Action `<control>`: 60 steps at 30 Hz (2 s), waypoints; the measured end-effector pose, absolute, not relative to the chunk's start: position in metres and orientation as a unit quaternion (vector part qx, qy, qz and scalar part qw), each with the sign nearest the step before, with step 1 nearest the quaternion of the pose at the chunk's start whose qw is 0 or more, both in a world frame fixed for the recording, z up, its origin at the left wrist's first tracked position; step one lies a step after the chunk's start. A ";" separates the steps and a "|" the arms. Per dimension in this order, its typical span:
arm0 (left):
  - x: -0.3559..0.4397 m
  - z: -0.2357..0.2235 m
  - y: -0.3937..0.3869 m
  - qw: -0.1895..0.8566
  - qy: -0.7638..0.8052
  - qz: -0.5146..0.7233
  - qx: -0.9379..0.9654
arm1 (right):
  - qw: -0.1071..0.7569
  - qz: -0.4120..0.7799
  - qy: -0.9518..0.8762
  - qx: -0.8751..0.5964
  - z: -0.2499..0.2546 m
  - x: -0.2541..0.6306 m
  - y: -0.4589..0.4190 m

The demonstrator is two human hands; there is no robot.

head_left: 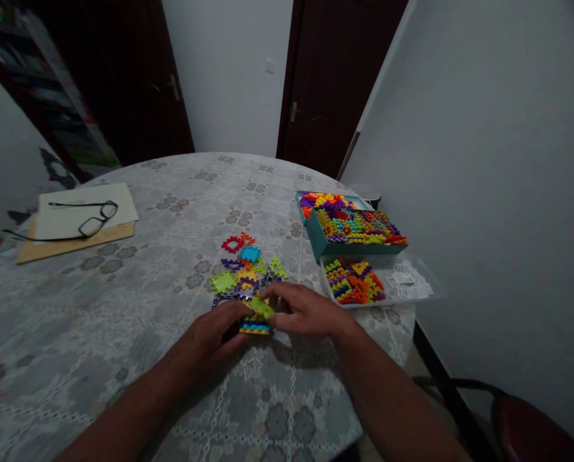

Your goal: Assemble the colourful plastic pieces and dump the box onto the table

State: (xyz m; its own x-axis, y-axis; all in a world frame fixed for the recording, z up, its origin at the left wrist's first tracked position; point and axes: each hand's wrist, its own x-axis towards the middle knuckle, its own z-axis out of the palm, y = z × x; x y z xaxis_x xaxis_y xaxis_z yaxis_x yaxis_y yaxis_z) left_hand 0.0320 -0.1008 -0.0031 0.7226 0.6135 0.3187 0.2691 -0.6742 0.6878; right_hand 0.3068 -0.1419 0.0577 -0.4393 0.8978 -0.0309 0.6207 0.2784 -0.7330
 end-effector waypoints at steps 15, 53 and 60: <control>0.035 0.001 -0.110 0.337 0.301 0.262 0.853 | 0.190 0.291 -0.814 -0.465 0.056 0.309 -0.142; 0.036 -0.008 -0.114 0.326 0.294 0.273 0.856 | 0.211 0.271 -0.848 -0.405 0.054 0.304 -0.148; 0.038 -0.009 -0.117 0.304 0.302 0.265 0.864 | 0.176 0.227 -0.831 -0.475 0.046 0.285 -0.150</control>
